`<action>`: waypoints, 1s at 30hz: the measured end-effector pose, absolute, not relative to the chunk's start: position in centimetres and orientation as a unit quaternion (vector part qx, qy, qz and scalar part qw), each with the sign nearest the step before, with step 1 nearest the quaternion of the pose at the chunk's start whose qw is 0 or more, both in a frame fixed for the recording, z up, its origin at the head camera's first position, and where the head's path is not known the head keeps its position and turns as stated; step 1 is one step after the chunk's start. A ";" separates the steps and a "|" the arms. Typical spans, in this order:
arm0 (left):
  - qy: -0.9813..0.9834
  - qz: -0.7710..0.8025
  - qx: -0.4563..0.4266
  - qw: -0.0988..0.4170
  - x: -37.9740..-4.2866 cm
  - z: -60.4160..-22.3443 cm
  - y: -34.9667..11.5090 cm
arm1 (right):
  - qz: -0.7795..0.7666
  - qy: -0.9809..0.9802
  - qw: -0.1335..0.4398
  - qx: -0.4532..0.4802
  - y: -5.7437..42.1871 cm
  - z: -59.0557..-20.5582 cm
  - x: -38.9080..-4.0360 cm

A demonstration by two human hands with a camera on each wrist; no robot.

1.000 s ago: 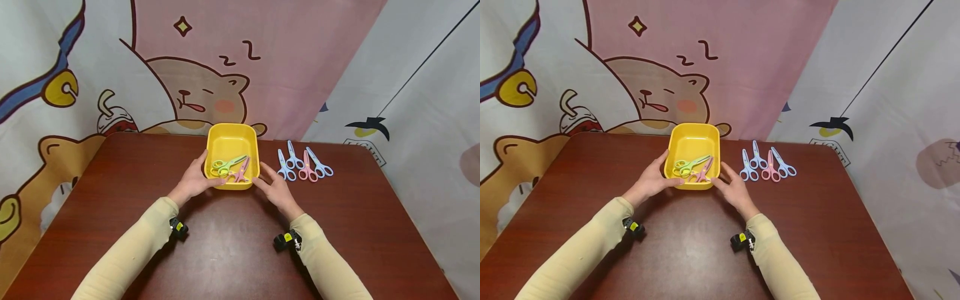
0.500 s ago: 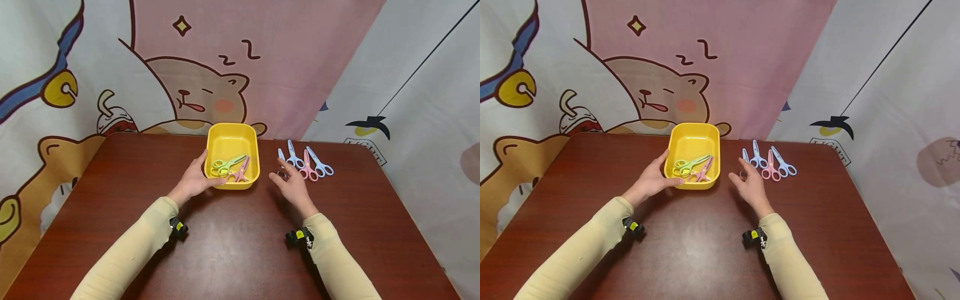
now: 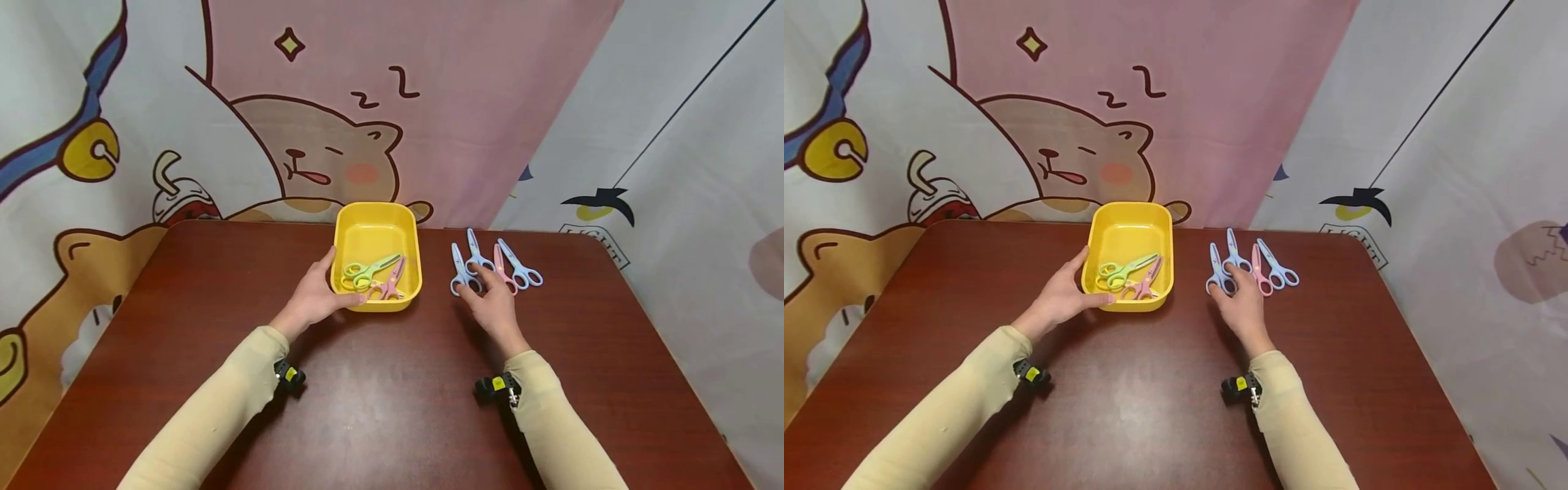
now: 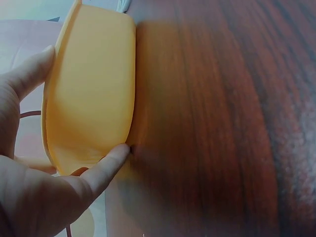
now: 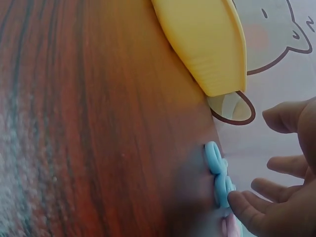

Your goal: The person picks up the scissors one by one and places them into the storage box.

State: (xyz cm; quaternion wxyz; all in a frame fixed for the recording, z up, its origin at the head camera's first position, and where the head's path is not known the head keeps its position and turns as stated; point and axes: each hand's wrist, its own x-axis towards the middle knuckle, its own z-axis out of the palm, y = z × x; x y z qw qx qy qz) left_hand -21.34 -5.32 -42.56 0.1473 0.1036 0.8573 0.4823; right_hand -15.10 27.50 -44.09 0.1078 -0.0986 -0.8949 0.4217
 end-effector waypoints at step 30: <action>0.855 0.486 0.107 0.144 -21.4 -42.7 -5.3 | 0.283 -0.949 0.058 -0.126 27.3 -45.6 -17.1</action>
